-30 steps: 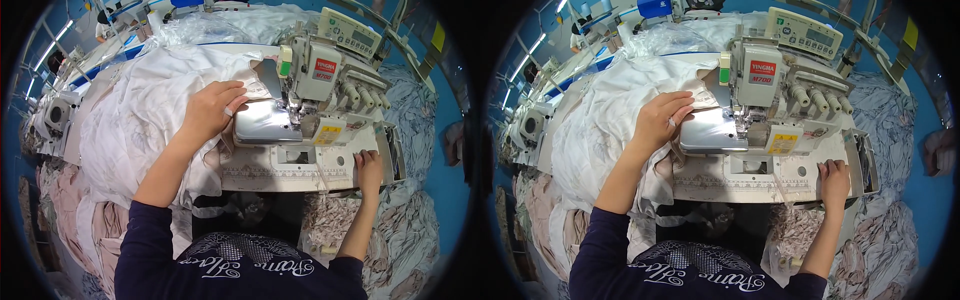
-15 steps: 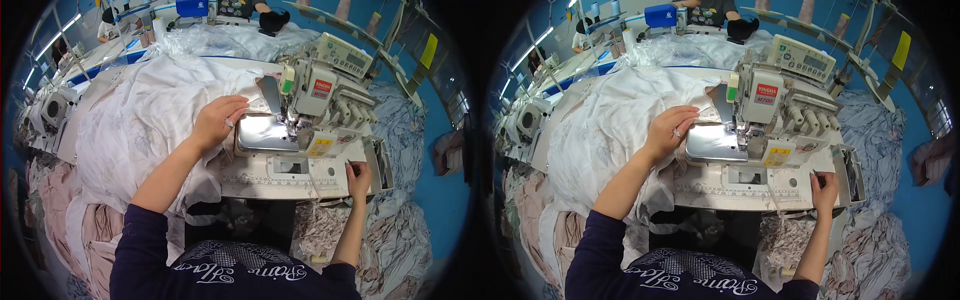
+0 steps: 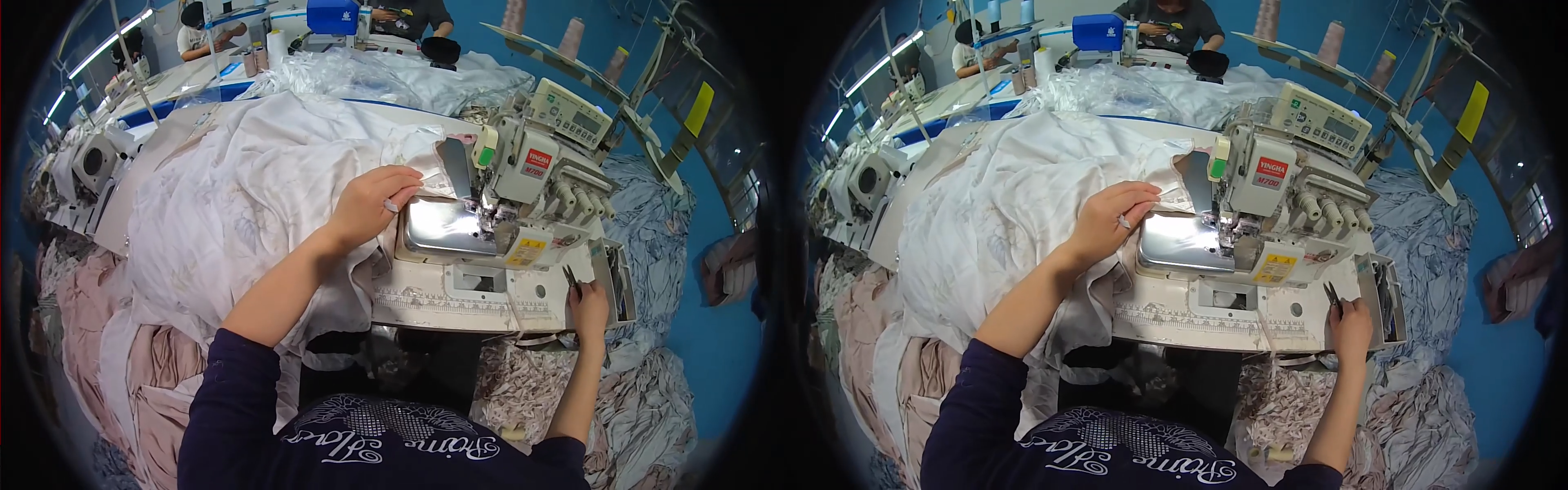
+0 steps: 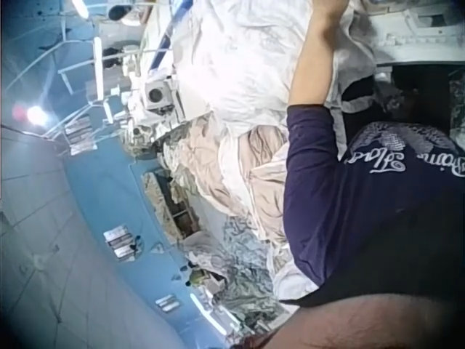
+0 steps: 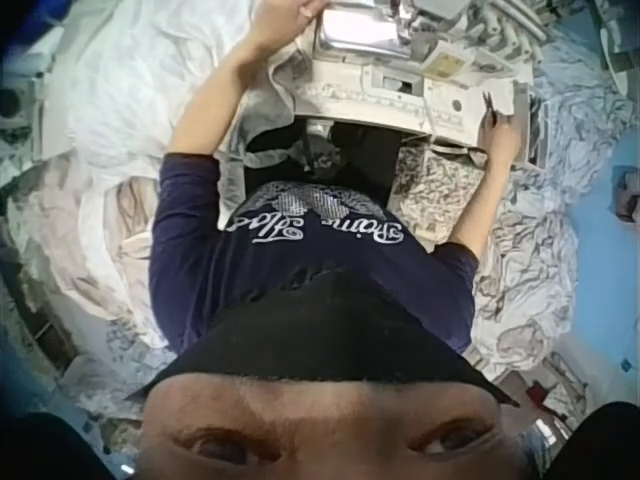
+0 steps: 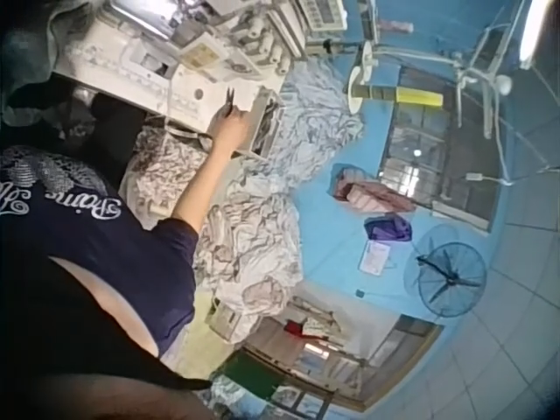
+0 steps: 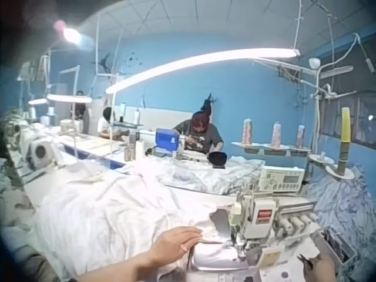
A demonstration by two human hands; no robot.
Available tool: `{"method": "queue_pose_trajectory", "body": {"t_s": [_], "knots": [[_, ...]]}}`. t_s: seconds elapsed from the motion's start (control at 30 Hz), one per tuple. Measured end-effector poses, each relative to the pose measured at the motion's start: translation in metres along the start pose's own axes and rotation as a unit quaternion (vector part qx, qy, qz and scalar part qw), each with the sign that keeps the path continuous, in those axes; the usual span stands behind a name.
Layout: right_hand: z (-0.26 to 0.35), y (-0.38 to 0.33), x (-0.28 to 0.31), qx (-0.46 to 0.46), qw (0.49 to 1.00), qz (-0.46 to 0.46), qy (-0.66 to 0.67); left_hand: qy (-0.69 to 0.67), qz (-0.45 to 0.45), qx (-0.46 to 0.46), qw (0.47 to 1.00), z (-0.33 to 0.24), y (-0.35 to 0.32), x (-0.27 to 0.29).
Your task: Stitching fabric pieces together using an industrial sewing machine.
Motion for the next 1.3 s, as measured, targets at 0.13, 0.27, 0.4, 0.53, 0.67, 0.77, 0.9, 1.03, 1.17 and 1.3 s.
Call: {"method": "queue_pose_trajectory", "body": {"t_s": [0.13,0.27,0.4,0.53,0.67,0.77,0.9,1.03,1.17,1.3], "knots": [[-0.005,0.002,-0.004,0.007,0.998,-0.027,-0.048,-0.011,-0.019,0.009,1.0,0.001,0.0,-0.001],[0.008,-0.005,0.015,-0.163,0.968,-0.045,0.184,-0.022,-0.018,0.002,1.0,0.004,-0.003,-0.001],[0.058,-0.021,0.042,-0.093,0.954,-0.092,0.269,-0.047,-0.018,0.041,0.998,-0.001,-0.001,0.0],[0.115,-0.023,0.068,-0.001,0.935,-0.084,0.344,-0.051,0.006,0.071,0.996,-0.002,0.0,0.004],[0.163,-0.016,0.083,0.044,0.924,-0.1,0.365,0.011,-0.04,0.006,0.999,-0.004,-0.003,0.006],[0.189,-0.009,0.092,0.083,0.92,-0.136,0.357,0.02,-0.061,-0.039,0.997,-0.007,-0.002,0.006],[0.212,-0.003,0.099,0.119,0.925,-0.178,0.314,0.022,-0.068,-0.066,0.995,-0.011,-0.002,0.007],[0.225,0.0,0.099,0.144,0.949,-0.181,0.212,0.027,-0.066,-0.063,0.995,-0.011,-0.002,0.008],[0.234,0.005,0.097,0.139,0.96,-0.182,0.162,0.026,-0.074,-0.079,0.994,-0.011,-0.001,0.007],[0.24,0.009,0.097,0.135,0.965,-0.169,0.149,0.029,-0.081,-0.092,0.992,-0.011,-0.002,0.007]]}}
Point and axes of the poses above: each hand's wrist, its own y-axis towards the middle knuckle, its own x-axis out of the back of the hand, z = x × y, the point moved 3 cm from there along y, towards the middle knuckle, and after that the axes turned 5 degrees about -z, right-handed, at the moved point
